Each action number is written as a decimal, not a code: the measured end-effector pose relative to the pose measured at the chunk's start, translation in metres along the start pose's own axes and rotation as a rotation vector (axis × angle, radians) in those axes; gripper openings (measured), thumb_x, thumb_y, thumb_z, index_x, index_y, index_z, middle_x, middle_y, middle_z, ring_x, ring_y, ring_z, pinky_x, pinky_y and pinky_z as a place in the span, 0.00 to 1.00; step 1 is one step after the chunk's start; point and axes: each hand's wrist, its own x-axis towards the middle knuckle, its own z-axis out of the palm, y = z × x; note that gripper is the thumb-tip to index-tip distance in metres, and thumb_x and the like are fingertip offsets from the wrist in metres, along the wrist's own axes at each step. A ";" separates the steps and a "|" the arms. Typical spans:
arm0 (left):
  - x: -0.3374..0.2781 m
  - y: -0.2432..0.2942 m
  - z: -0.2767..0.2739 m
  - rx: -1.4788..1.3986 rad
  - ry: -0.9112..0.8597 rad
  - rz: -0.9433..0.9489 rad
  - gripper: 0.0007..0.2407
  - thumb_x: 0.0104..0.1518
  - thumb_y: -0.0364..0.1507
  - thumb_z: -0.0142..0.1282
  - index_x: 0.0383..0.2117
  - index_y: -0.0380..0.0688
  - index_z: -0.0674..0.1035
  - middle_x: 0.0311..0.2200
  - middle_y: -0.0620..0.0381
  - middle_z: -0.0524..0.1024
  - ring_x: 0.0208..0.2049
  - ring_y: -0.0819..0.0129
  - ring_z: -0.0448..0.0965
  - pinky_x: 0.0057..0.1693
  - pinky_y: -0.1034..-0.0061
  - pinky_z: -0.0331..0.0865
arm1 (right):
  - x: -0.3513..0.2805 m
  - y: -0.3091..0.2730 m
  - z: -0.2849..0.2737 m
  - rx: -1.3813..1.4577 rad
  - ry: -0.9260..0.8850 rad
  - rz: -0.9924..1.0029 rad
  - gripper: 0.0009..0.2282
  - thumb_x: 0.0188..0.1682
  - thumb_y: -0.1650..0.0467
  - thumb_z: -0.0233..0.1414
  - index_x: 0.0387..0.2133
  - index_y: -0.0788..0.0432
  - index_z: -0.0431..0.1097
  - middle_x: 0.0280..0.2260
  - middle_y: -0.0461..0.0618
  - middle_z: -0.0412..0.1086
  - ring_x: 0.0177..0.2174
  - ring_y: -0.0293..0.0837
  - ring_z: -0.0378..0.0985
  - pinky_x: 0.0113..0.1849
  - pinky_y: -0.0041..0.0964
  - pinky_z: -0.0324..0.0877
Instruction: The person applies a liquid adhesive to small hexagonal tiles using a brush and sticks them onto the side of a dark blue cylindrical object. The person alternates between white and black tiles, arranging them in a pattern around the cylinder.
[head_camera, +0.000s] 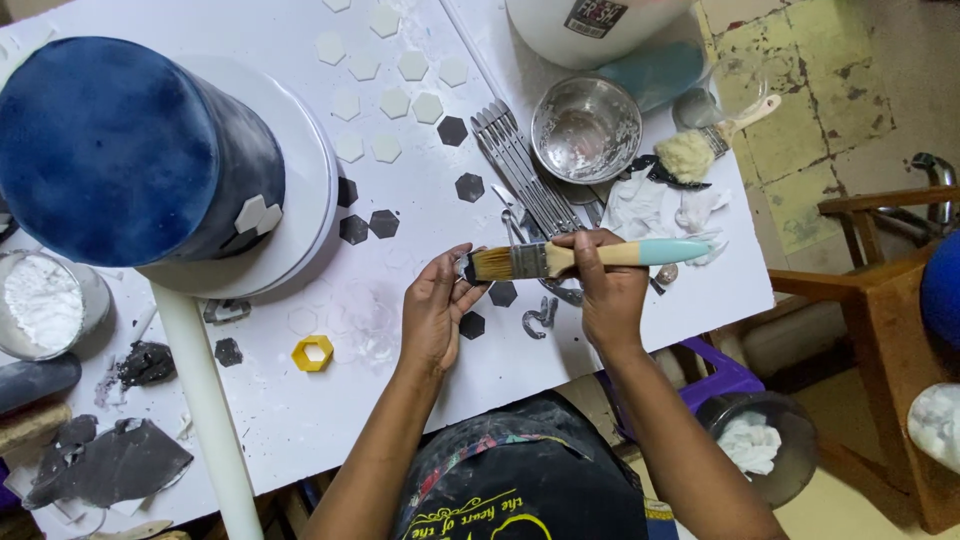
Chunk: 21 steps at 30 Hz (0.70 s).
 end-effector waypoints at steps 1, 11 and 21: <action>0.004 -0.007 -0.006 0.020 -0.027 -0.004 0.17 0.65 0.30 0.51 0.54 0.28 0.75 0.47 0.34 0.80 0.45 0.53 0.84 0.54 0.60 0.79 | 0.001 0.003 0.000 0.019 -0.007 -0.002 0.12 0.56 0.66 0.55 0.31 0.65 0.75 0.27 0.55 0.77 0.25 0.39 0.82 0.30 0.32 0.81; -0.008 0.014 0.003 0.569 -0.174 0.066 0.30 0.51 0.13 0.59 0.65 0.44 0.70 0.49 0.41 0.81 0.52 0.60 0.80 0.59 0.70 0.76 | 0.015 -0.005 0.005 0.066 -0.106 0.068 0.11 0.54 0.68 0.56 0.29 0.68 0.74 0.27 0.61 0.77 0.23 0.44 0.82 0.26 0.34 0.81; -0.013 0.027 0.011 0.777 -0.174 0.090 0.31 0.52 0.12 0.57 0.65 0.48 0.71 0.49 0.38 0.80 0.52 0.56 0.80 0.58 0.70 0.76 | 0.023 -0.003 -0.007 -0.003 -0.118 0.073 0.11 0.54 0.68 0.57 0.29 0.66 0.75 0.28 0.58 0.77 0.24 0.42 0.82 0.27 0.33 0.81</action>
